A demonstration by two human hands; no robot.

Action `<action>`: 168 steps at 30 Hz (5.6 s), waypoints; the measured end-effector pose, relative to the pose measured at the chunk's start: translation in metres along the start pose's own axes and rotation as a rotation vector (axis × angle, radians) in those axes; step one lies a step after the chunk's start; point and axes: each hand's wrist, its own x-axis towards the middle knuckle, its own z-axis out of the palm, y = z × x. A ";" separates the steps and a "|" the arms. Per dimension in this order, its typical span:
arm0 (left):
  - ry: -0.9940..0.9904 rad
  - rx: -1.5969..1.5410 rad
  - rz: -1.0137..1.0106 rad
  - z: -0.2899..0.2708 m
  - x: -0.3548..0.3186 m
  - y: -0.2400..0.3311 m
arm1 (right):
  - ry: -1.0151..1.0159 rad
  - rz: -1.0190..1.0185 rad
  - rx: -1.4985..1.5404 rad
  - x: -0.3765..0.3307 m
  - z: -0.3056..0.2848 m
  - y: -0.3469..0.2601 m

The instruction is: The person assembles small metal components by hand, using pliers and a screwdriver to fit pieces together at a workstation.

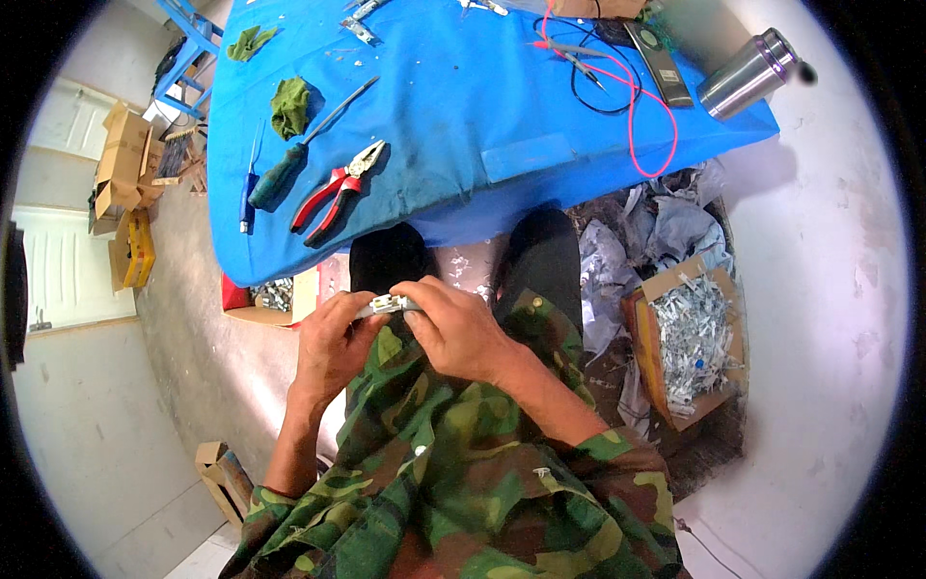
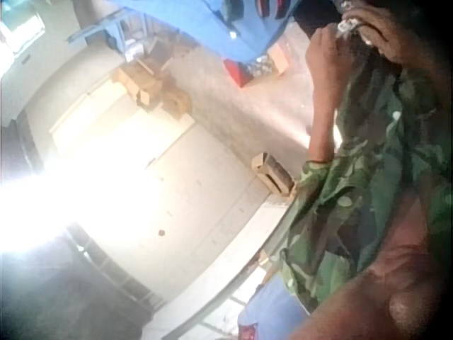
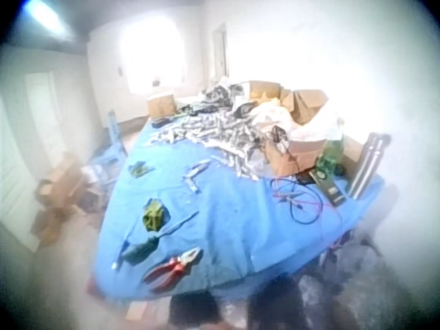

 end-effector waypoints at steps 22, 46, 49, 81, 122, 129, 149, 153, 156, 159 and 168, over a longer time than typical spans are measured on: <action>-0.220 0.032 -0.108 0.007 0.009 0.015 | 0.084 -0.053 -0.019 -0.003 0.007 0.006; 0.161 -0.093 -0.227 0.017 0.000 -0.007 | 0.463 0.396 0.309 -0.027 0.002 0.053; 0.209 -0.030 -0.185 0.001 0.006 -0.011 | 0.494 0.515 0.391 -0.038 -0.003 0.065; 0.574 -0.673 -0.624 -0.056 -0.067 -0.102 | 0.407 0.817 0.631 -0.061 0.026 0.117; 0.209 -0.118 -0.180 0.031 0.007 0.018 | 0.621 0.760 0.706 -0.071 0.011 0.111; 0.429 0.022 -0.124 -0.020 0.023 -0.007 | 0.618 0.387 0.332 -0.018 -0.029 0.041; 0.566 0.049 -0.036 -0.039 0.078 -0.085 | 0.339 -0.036 -0.597 0.139 -0.044 0.035; 0.545 0.141 0.033 -0.029 0.083 -0.094 | 0.331 -0.028 -0.714 0.145 -0.030 0.046; 0.550 0.170 0.035 -0.028 0.084 -0.096 | 0.343 -0.039 -0.694 0.146 -0.030 0.050; 0.550 0.173 0.027 -0.026 0.084 -0.097 | 0.364 -0.057 -0.687 0.148 -0.030 0.051; 0.574 0.205 0.043 -0.023 0.086 -0.095 | 0.389 -0.065 -0.679 0.149 -0.027 0.053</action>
